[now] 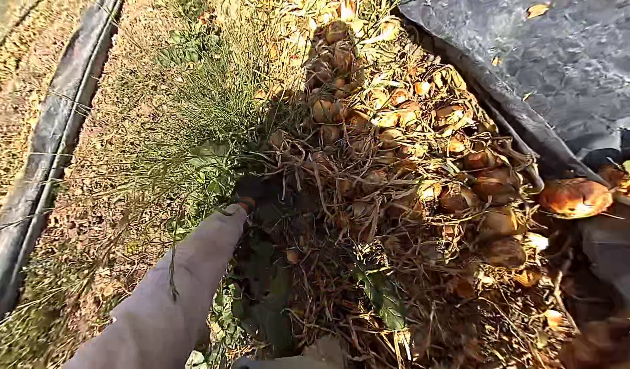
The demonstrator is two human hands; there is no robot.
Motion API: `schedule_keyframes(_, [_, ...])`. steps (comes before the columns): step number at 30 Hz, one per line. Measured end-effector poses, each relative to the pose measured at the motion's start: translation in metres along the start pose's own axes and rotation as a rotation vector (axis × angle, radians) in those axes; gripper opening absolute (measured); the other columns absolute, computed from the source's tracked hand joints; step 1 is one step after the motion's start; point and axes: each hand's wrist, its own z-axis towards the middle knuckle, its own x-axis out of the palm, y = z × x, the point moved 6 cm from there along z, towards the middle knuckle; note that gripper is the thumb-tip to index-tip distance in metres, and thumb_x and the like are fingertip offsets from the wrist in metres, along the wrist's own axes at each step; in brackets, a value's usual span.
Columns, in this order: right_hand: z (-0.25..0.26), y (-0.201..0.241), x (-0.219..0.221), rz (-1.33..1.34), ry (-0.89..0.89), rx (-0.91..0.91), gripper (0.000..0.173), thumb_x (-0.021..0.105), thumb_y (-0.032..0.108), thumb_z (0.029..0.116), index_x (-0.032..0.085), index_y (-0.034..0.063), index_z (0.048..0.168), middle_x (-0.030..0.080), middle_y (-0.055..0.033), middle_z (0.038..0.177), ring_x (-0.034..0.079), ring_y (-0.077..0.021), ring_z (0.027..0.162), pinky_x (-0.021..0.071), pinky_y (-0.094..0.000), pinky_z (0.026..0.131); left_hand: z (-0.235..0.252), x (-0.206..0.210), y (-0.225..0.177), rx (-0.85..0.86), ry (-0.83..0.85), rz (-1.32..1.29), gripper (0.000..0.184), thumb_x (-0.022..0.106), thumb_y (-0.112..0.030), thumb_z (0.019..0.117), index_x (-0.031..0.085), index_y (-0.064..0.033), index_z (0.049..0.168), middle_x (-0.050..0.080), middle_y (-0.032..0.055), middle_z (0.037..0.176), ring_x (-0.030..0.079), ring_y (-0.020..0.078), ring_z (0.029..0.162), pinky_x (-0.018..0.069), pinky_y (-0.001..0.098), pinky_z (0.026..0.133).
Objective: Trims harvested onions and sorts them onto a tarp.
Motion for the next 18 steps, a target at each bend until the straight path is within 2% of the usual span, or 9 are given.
schedule_keyframes(3, [-0.021, -0.023, 0.042, -0.163, 0.242, -0.011, 0.035, 0.037, 0.037, 0.1097, 0.048, 0.0065, 0.123, 0.051, 0.006, 0.071, 0.053, -0.0094, 0.05, 0.0513, -0.0302, 0.044, 0.006, 0.018, 0.015, -0.066, 0.1, -0.072, 0.044, 0.064, -0.023, 0.1007, 0.058, 0.0021, 0.136, 0.061, 0.0296, 0.133, 0.058, 0.0463, 0.125, 0.046, 0.0636, 0.104])
schedule_keyframes(6, [-0.036, -0.028, 0.07, -0.282, 0.367, 0.048, 0.036, 0.051, 0.032, 0.1051, 0.048, 0.0004, 0.123, 0.055, 0.0003, 0.075, 0.058, -0.014, 0.055, 0.0562, -0.0357, 0.05, -0.027, 0.023, 0.032, -0.195, 0.245, -0.109, 0.047, 0.049, -0.028, 0.1095, 0.051, 0.0044, 0.143, 0.053, 0.0266, 0.147, 0.049, 0.0397, 0.139, 0.0361, 0.055, 0.117])
schedule_keyframes(7, [-0.039, -0.031, 0.073, -0.284, 0.408, 0.078, 0.039, 0.052, 0.03, 0.1046, 0.047, -0.0009, 0.128, 0.057, -0.0012, 0.076, 0.06, -0.0152, 0.056, 0.0576, -0.0372, 0.052, -0.022, 0.029, 0.034, -0.167, 0.219, -0.115, 0.046, 0.047, -0.03, 0.1099, 0.055, 0.0064, 0.138, 0.056, 0.0279, 0.142, 0.053, 0.0413, 0.135, 0.0388, 0.0571, 0.114])
schedule_keyframes(9, [-0.043, -0.041, 0.075, -0.269, 0.48, 0.166, 0.043, 0.049, 0.025, 0.1054, 0.04, -0.0013, 0.138, 0.059, -0.0046, 0.08, 0.063, -0.0187, 0.061, 0.06, -0.0419, 0.057, -0.004, 0.046, 0.039, 0.041, -0.015, -0.162, 0.042, 0.055, -0.034, 0.1066, 0.068, 0.0055, 0.114, 0.068, 0.0288, 0.114, 0.066, 0.0454, 0.108, 0.0511, 0.0647, 0.094])
schedule_keyframes(10, [-0.046, -0.046, 0.075, -0.272, 0.511, 0.2, 0.046, 0.047, 0.021, 0.1064, 0.037, -0.0015, 0.145, 0.06, -0.0065, 0.083, 0.063, -0.0198, 0.064, 0.0599, -0.0427, 0.06, -0.014, 0.051, 0.043, 0.1, -0.03, -0.176, 0.039, 0.059, -0.031, 0.1049, 0.069, 0.0039, 0.118, 0.068, 0.0286, 0.116, 0.066, 0.0462, 0.108, 0.0507, 0.0661, 0.093])
schedule_keyframes(12, [-0.05, -0.054, 0.08, -0.324, 0.553, 0.21, 0.047, 0.043, 0.02, 0.1074, 0.037, -0.001, 0.149, 0.062, -0.0073, 0.086, 0.063, -0.0191, 0.066, 0.0586, -0.0409, 0.06, -0.055, 0.023, 0.01, 0.084, 0.168, -0.176, 0.039, 0.058, -0.034, 0.1058, 0.062, -0.0053, 0.132, 0.066, 0.0212, 0.126, 0.064, 0.0388, 0.115, 0.0496, 0.0615, 0.097])
schedule_keyframes(13, [-0.052, -0.057, 0.085, -0.351, 0.551, 0.2, 0.046, 0.042, 0.022, 0.108, 0.041, -0.0001, 0.148, 0.063, -0.0074, 0.085, 0.062, -0.0193, 0.064, 0.057, -0.0404, 0.058, -0.076, 0.005, -0.014, 0.178, 0.16, -0.233, 0.039, 0.061, -0.036, 0.1038, 0.064, -0.0086, 0.131, 0.068, 0.0178, 0.122, 0.067, 0.034, 0.107, 0.0541, 0.058, 0.09])
schedule_keyframes(16, [-0.062, -0.058, 0.106, -0.359, 0.48, 0.165, 0.045, 0.039, 0.042, 0.1077, 0.058, 0.0066, 0.128, 0.056, -0.0049, 0.069, 0.054, -0.02, 0.051, 0.0513, -0.0405, 0.046, -0.142, -0.028, -0.106, 0.491, 0.22, -0.601, 0.021, 0.068, -0.031, 0.0986, 0.072, -0.011, 0.101, 0.069, 0.0046, 0.09, 0.064, 0.016, 0.077, 0.0554, 0.0384, 0.068])
schedule_keyframes(18, [-0.071, -0.052, 0.116, -0.288, 0.509, 0.158, 0.058, 0.043, 0.059, 0.1026, 0.058, 0.0087, 0.127, 0.054, -0.0027, 0.068, 0.053, -0.0184, 0.05, 0.0504, -0.0393, 0.045, -0.186, -0.027, -0.149, 0.658, 0.393, -0.765, 0.011, 0.068, -0.023, 0.096, 0.072, -0.0137, 0.093, 0.065, -0.0043, 0.083, 0.059, 0.0051, 0.072, 0.0524, 0.0254, 0.066])
